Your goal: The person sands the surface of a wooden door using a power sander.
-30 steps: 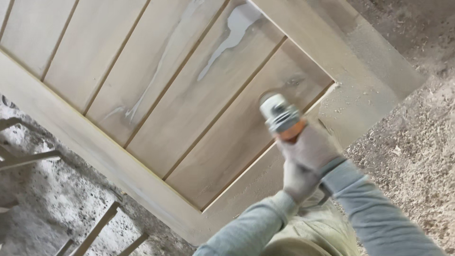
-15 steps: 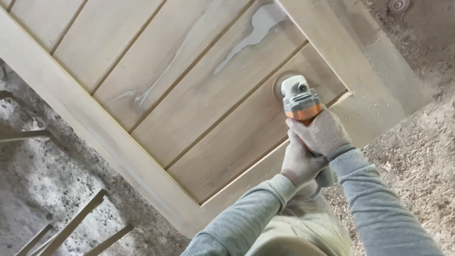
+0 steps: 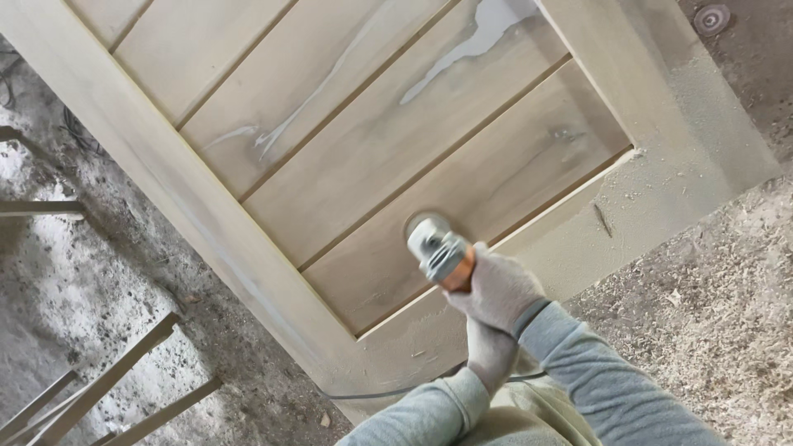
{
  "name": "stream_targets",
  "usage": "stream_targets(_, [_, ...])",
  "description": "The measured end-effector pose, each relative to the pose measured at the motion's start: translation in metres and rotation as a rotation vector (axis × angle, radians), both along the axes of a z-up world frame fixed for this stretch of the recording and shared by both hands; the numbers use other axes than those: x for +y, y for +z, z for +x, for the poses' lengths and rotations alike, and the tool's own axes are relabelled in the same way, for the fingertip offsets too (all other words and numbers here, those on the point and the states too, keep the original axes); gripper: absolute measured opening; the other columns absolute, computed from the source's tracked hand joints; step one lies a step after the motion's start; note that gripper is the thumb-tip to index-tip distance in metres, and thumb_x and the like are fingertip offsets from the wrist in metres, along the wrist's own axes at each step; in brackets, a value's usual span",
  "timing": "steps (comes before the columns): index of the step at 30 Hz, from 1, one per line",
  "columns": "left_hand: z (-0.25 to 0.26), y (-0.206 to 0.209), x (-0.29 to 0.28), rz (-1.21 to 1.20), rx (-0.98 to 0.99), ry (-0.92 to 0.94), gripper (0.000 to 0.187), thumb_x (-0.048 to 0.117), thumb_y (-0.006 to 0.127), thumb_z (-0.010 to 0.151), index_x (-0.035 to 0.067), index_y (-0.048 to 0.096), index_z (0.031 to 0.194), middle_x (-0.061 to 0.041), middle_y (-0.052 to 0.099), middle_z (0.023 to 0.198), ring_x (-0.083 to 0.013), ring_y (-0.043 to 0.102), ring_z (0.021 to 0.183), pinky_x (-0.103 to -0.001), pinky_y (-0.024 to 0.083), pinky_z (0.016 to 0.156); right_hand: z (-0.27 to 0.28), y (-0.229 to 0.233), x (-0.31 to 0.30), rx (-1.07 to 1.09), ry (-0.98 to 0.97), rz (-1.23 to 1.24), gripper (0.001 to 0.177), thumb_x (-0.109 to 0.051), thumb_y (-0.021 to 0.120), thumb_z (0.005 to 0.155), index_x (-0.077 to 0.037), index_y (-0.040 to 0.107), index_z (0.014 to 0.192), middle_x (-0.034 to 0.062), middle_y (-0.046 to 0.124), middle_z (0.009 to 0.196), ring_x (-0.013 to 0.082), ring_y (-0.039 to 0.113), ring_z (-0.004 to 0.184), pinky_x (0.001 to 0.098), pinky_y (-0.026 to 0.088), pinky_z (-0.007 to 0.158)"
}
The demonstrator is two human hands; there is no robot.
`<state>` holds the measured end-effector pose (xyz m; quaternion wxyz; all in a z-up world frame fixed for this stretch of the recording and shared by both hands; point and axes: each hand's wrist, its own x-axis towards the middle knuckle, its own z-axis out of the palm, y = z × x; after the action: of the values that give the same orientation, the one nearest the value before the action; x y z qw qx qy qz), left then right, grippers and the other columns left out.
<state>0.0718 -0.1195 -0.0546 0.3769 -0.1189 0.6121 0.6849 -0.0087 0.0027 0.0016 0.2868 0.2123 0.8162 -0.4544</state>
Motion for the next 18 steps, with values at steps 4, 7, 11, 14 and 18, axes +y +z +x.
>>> stream_targets(4, [0.029,-0.020,0.001,0.266,-0.563,0.425,0.036,0.012,0.055,0.101,0.008,0.044,0.135,-0.009,0.063,0.121,-0.0181,0.063,0.112,-0.035,0.058,0.098,0.007,0.007,0.000,-0.045,0.197,0.101,0.061,-0.049,0.083,0.076,-0.005,0.055,0.109,0.0141,0.074,0.084,0.0304,0.076,0.081,0.0420,0.061,0.078])
stream_targets(7, [0.038,-0.021,0.032,0.151,-0.487,0.253,0.026,0.013,0.053,0.105,0.009,0.047,0.129,-0.007,0.062,0.116,-0.0159,0.063,0.106,-0.033,0.059,0.093,0.009,0.005,0.022,-0.157,0.246,0.143,0.061,-0.053,0.080,0.079,-0.007,0.055,0.112,0.0119,0.074,0.086,0.0271,0.077,0.081,0.0397,0.063,0.078])
stream_targets(11, [0.029,-0.006,0.084,-0.157,-0.051,-0.250,0.026,0.013,0.062,0.098,0.007,0.052,0.121,-0.006,0.063,0.111,-0.0152,0.064,0.100,-0.034,0.059,0.085,0.016,-0.001,0.073,-0.195,0.104,0.174,0.062,-0.047,0.083,0.076,-0.006,0.057,0.114,0.0137,0.075,0.091,0.0259,0.078,0.081,0.0402,0.064,0.078])
stream_targets(14, [0.026,-0.004,0.120,-0.221,0.206,-0.399,0.023,0.015,0.064,0.098,0.007,0.055,0.117,-0.006,0.064,0.103,-0.0173,0.065,0.095,-0.035,0.059,0.081,0.025,-0.006,0.104,-0.212,0.022,0.198,0.065,-0.045,0.085,0.075,-0.004,0.056,0.117,0.0151,0.075,0.096,0.0261,0.077,0.082,0.0410,0.064,0.079])
stream_targets(18, [0.013,0.000,0.151,-0.189,0.338,-0.487,0.012,0.016,0.063,0.104,0.007,0.063,0.111,-0.009,0.070,0.098,-0.0243,0.071,0.092,-0.036,0.060,0.082,0.032,-0.014,0.140,-0.229,-0.055,0.211,0.060,-0.046,0.083,0.078,-0.004,0.060,0.114,0.0154,0.077,0.094,0.0257,0.079,0.081,0.0413,0.066,0.076])
